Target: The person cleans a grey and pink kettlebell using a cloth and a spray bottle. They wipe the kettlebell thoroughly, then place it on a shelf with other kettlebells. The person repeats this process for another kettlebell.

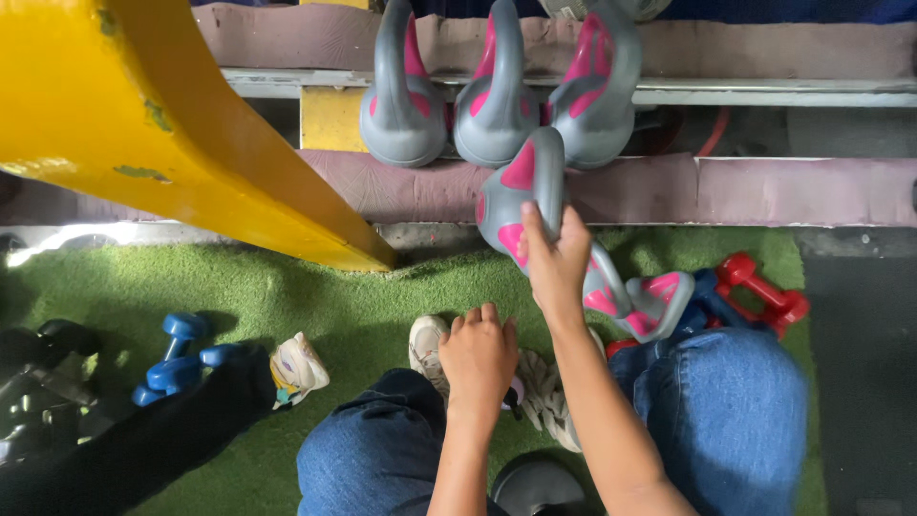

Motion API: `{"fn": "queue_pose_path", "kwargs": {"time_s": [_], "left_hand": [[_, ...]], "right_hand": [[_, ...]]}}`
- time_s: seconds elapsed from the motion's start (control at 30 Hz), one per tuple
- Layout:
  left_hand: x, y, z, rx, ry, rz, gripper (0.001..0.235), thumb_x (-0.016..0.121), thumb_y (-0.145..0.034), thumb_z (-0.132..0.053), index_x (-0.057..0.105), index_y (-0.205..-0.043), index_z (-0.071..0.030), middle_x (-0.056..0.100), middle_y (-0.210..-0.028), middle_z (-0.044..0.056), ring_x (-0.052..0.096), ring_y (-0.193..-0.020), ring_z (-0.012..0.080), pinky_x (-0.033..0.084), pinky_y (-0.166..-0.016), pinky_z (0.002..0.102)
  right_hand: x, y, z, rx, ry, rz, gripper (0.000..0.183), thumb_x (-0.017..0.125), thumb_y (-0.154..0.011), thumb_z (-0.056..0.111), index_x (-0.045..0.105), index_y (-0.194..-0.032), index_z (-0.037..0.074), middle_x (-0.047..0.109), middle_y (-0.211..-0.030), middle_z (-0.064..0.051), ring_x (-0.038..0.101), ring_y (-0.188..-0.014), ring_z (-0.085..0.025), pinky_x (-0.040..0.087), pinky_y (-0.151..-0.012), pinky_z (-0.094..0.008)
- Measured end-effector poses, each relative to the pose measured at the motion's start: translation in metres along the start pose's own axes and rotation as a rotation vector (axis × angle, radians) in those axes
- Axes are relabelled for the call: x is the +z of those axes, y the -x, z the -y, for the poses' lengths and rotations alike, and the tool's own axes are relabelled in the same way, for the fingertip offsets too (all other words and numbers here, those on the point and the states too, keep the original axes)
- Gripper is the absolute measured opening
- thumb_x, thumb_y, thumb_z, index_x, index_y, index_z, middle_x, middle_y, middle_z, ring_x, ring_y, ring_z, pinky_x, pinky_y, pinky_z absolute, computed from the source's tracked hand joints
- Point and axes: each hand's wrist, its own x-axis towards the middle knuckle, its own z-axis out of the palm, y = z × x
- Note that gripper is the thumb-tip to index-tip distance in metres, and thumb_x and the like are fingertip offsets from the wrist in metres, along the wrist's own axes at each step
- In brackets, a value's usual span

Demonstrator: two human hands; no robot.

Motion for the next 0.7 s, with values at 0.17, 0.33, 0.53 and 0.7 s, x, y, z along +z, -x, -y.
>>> {"fn": "queue_pose_path", "kwargs": {"time_s": [0.17,0.33,0.53,0.7], "left_hand": [[-0.057,-0.003,-0.018,-0.08,0.405,-0.059,0.023,0.052,-0.085,-0.022,0.058,-0.103,-0.009,0.063,-0.093,0.012,0.061,-0.091,0.0349,0.05,-0.075,0.045],[-0.099,-0.026,-0.038,-0.2,1.196,0.068,0.034,0.045,-0.093,-0.022,0.055,-0.115,0.002,0.059,-0.106,0.025,0.057,-0.107,0.0454,0.044,-0.091,0.049],[-0.107,-0.073,-0.056,-0.095,1.179,-0.092,0.041,0.039,-0.099,-0.031,0.047,-0.118,0.004,0.051,-0.108,0.025,0.055,-0.106,0.0432,0.045,-0.093,0.047],[-0.095,-0.094,-0.066,0.017,1.147,-0.148,0.039,0.045,-0.094,-0.035,0.051,-0.114,-0.002,0.057,-0.095,0.015,0.056,-0.088,0.0294,0.046,-0.079,0.04]], "right_hand": [[-0.01,0.0,0.003,0.024,0.092,0.083,0.025,0.061,-0.092,0.023,0.056,-0.096,-0.001,0.06,-0.065,-0.008,0.059,-0.05,-0.011,0.051,-0.048,-0.025],[-0.014,-0.014,-0.023,0.03,-0.004,0.066,0.023,0.064,-0.091,0.025,0.057,-0.098,0.004,0.06,-0.065,-0.007,0.057,-0.044,-0.011,0.047,-0.037,-0.023],[0.004,0.003,0.064,0.228,0.032,-0.005,0.074,0.042,-0.091,0.059,0.054,-0.126,-0.005,0.049,-0.131,-0.028,0.042,-0.129,-0.034,0.029,-0.11,-0.042],[0.0,-0.014,0.026,-0.064,-0.043,-0.022,0.053,0.029,-0.102,0.043,0.061,-0.114,0.003,0.06,-0.116,-0.015,0.052,-0.112,-0.024,0.036,-0.102,-0.037]]}}
